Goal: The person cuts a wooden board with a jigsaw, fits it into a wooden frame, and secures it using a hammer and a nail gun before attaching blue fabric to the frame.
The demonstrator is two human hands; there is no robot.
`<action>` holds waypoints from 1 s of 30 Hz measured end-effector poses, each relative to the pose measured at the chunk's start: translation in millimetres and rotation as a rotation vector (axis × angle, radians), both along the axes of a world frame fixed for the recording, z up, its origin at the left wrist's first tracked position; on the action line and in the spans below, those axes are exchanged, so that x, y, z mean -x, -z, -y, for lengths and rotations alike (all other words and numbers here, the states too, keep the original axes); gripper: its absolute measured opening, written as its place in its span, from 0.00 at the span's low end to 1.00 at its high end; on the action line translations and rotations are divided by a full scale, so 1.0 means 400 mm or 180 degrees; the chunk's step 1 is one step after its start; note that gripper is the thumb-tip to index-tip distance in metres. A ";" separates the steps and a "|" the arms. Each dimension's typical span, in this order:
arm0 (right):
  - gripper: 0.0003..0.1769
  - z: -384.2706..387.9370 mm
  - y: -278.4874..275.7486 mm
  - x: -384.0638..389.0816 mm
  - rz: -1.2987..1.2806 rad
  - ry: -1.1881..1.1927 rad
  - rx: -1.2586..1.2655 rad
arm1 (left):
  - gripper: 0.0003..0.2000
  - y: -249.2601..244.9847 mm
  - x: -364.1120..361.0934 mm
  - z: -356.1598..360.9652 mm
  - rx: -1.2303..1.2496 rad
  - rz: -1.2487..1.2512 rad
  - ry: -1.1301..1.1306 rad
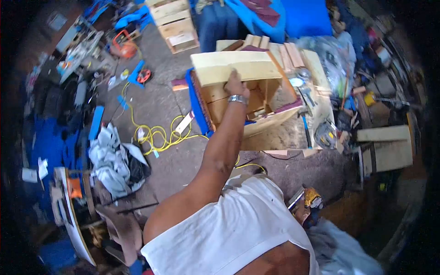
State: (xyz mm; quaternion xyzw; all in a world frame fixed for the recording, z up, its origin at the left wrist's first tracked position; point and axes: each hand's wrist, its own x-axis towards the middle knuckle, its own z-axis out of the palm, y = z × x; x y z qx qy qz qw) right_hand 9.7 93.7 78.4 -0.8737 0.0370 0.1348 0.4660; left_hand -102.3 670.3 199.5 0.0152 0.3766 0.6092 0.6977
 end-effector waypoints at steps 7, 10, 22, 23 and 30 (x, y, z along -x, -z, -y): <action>0.18 -0.087 -0.009 -0.117 -0.0540 -0.0408 0.0481 | 0.24 -0.011 0.018 0.018 0.0012 -0.0122 0.0127; 0.20 -0.101 -0.072 -0.098 -0.0544 -0.0672 -0.0393 | 0.23 0.040 0.016 0.004 -0.0224 -0.0118 0.0146; 0.20 -0.209 -0.222 -0.168 -0.0187 -0.0869 -0.0346 | 0.20 0.132 0.023 0.021 0.0296 0.0011 0.0441; 0.21 -0.223 -0.250 -0.185 -0.0080 -0.1057 -0.0438 | 0.20 0.140 0.039 0.031 0.0275 0.0056 0.0441; 0.28 -0.470 -0.508 -0.237 0.0284 -0.2477 -0.0403 | 0.23 0.131 0.046 0.037 0.0187 -0.0085 0.0534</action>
